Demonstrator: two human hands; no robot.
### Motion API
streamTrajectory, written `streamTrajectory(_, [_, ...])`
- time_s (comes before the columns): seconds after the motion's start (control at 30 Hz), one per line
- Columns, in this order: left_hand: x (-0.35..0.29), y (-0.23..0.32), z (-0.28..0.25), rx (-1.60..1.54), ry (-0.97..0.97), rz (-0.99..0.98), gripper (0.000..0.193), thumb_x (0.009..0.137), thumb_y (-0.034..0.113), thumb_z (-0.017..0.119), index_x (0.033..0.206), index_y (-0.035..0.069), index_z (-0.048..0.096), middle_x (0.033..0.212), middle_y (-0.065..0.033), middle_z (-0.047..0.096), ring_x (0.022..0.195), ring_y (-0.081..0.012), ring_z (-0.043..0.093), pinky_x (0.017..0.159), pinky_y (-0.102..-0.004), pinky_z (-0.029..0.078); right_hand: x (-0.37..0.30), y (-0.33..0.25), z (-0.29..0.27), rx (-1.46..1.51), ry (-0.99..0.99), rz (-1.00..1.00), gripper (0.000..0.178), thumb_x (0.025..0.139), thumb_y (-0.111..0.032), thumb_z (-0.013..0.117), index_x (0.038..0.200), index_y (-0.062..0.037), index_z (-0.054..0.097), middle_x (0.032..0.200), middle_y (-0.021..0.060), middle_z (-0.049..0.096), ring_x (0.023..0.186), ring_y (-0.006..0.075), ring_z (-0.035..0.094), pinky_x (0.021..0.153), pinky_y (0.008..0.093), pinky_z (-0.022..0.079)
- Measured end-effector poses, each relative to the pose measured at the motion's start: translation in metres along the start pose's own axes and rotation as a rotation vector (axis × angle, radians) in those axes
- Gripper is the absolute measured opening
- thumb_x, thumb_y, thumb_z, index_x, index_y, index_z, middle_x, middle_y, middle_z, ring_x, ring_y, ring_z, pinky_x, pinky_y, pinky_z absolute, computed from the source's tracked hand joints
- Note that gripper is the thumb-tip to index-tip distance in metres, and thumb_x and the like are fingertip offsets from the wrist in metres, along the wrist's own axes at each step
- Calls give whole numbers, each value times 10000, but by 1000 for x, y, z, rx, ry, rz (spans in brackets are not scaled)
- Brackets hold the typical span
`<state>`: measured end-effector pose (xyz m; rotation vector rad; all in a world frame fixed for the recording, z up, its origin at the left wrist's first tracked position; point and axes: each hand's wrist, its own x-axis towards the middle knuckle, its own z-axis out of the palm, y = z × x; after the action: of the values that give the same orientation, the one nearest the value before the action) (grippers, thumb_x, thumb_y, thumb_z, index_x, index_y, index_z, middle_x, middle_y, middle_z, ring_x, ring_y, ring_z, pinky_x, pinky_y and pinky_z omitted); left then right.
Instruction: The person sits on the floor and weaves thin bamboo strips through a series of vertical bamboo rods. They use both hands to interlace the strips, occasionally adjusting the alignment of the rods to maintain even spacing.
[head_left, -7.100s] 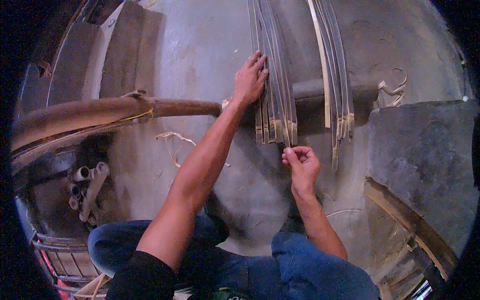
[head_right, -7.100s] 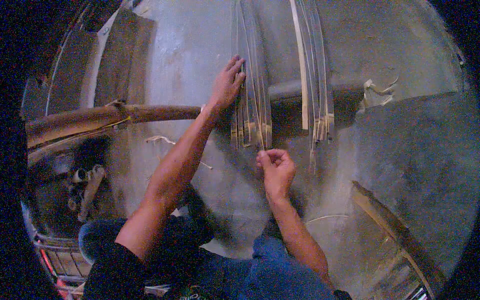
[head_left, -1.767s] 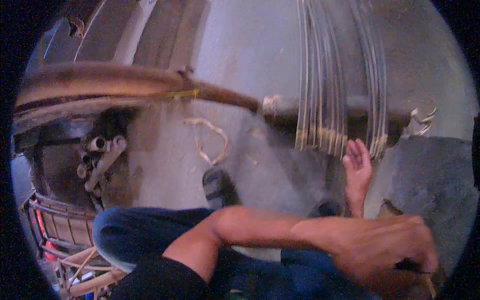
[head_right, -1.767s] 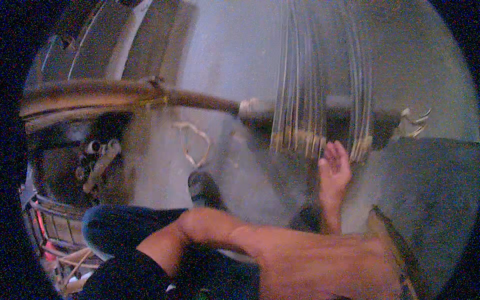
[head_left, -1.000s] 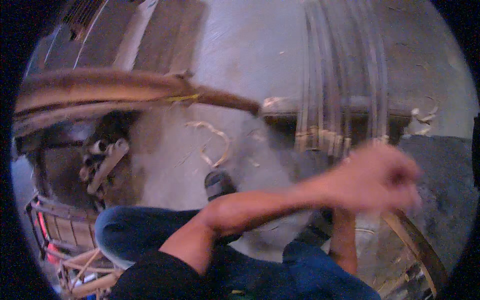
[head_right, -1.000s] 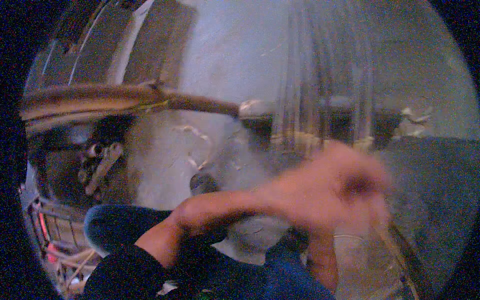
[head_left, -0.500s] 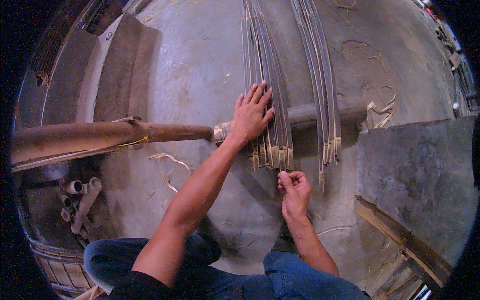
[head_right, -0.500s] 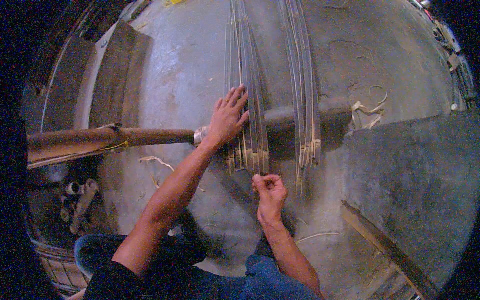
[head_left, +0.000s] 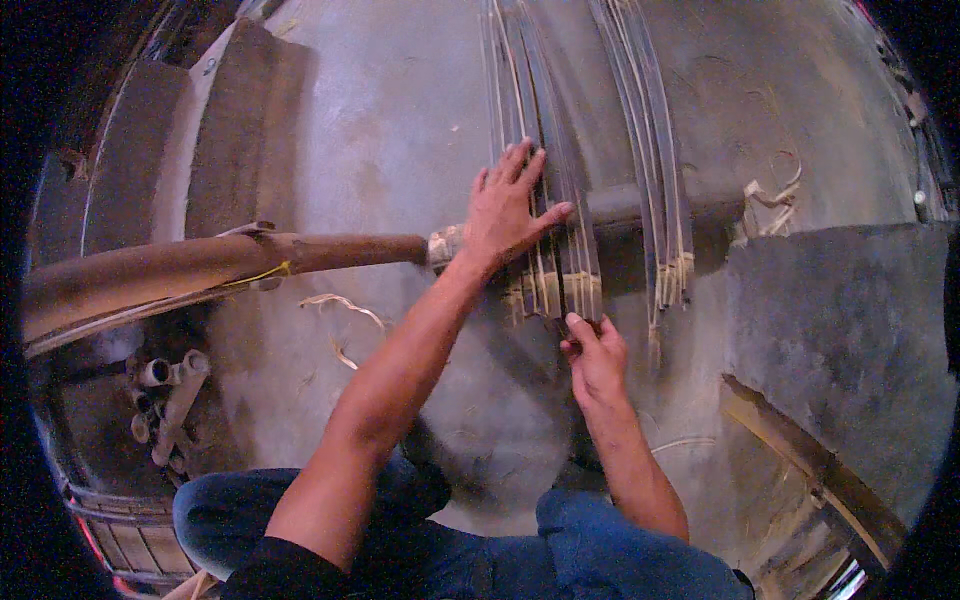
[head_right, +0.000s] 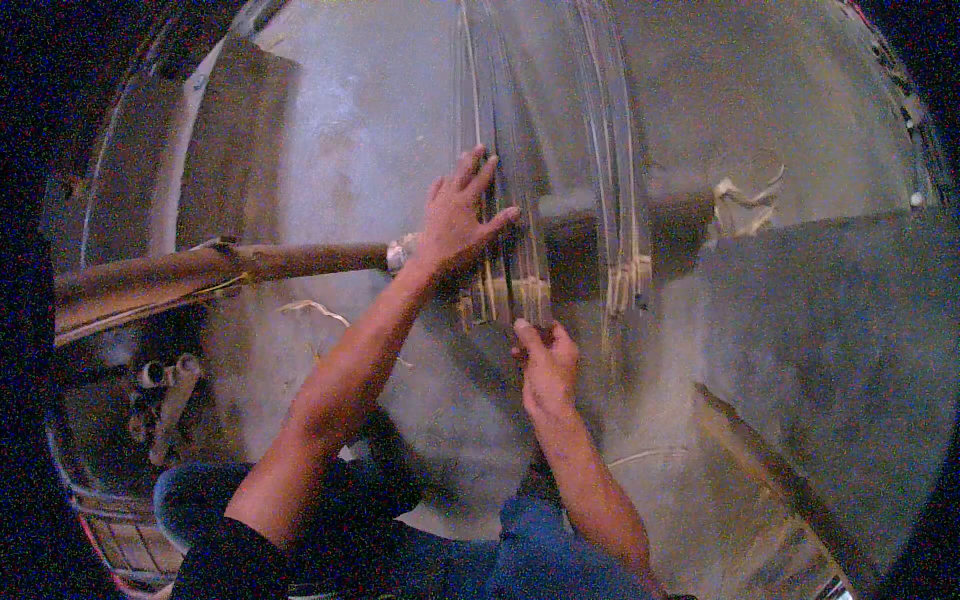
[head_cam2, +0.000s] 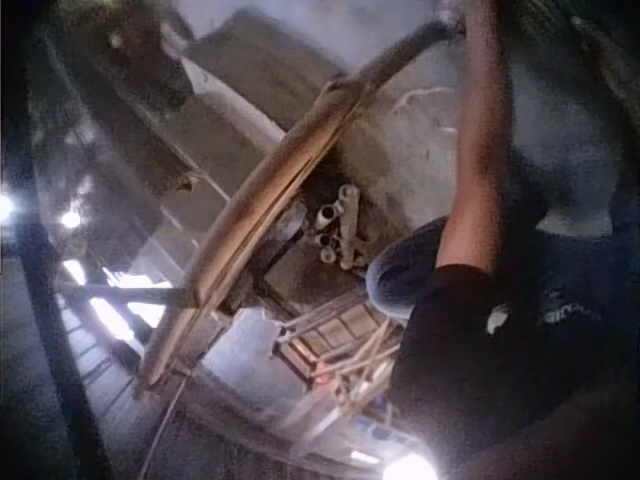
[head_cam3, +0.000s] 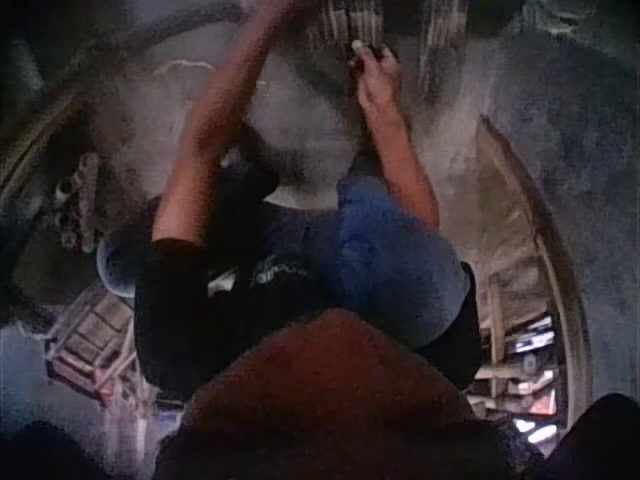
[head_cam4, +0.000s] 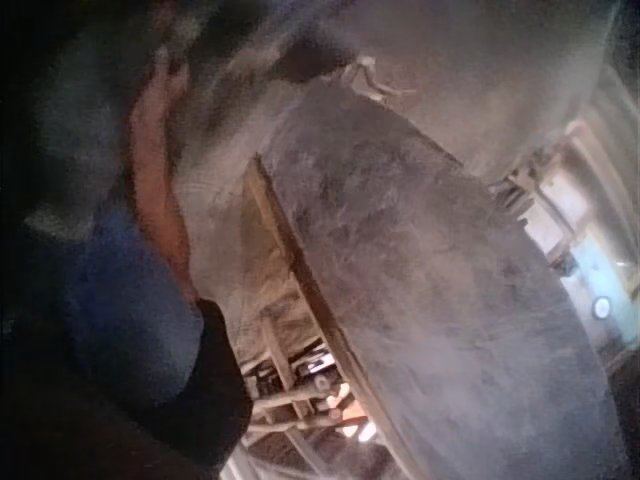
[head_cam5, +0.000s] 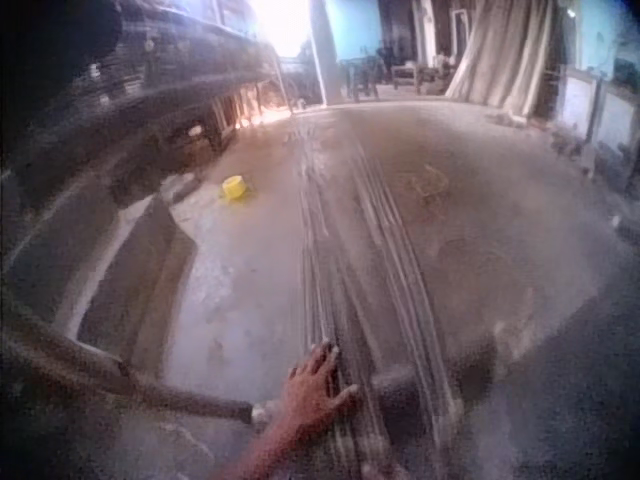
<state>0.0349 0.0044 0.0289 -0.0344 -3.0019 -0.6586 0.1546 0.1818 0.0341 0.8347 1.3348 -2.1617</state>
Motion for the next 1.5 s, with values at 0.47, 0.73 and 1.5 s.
streamTrajectory(0.47, [1, -7, 7, 134, -63, 127, 665, 854, 507, 521, 1420, 216, 328, 1513, -72, 208, 1392, -257, 195, 1091, -535, 164, -44, -30, -1, -196, -225, -217, 286, 917, -150, 500, 1163, -6, 519, 751, 25, 552, 595, 82, 492, 511, 248, 407])
streamTrajectory(0.73, [-5, -4, -12, 122, -106, 88, 654, 868, 526, 483, 1423, 223, 318, 1524, -32, 183, 1399, -237, 181, 1100, -516, 159, -9, -51, 42, -511, -208, -709, 435, 927, -203, 520, 1307, -20, 411, 696, -39, 473, 567, 33, 401, 506, 202, 350])
streamTrajectory(1.5, [8, -7, 2, 133, -55, 79, 662, 868, 576, 445, 1433, 266, 293, 1489, -103, 256, 1396, -258, 183, 1092, -570, 113, -27, -16, -5, -265, -214, -155, 316, 838, -56, 647, 1124, 32, 545, 979, 121, 654, 851, 158, 646, 714, 247, 523])
